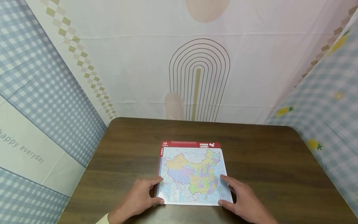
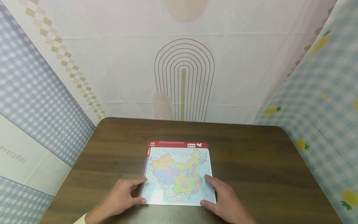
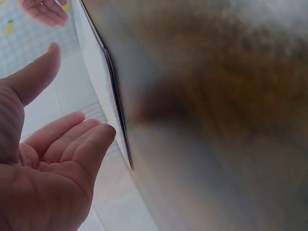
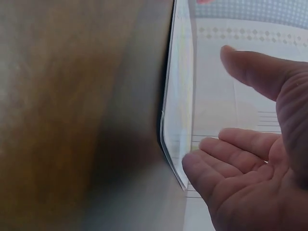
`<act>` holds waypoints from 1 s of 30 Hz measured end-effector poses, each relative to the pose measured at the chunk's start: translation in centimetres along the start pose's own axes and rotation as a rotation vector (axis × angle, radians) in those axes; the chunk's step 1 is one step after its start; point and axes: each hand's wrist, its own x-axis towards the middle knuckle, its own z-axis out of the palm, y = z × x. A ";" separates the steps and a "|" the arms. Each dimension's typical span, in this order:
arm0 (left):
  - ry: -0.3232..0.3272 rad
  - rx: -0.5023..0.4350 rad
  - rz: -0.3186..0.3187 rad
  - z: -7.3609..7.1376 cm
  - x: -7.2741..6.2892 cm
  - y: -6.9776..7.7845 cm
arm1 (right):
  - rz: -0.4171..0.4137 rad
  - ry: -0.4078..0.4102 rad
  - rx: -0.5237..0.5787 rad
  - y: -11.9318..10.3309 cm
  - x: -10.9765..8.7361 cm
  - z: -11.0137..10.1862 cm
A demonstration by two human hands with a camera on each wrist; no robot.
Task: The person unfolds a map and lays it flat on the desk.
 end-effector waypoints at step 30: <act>-0.013 0.139 0.010 2.0 -0.2 0.5 | -0.005 0.015 -0.158 -0.3 -0.7 2.1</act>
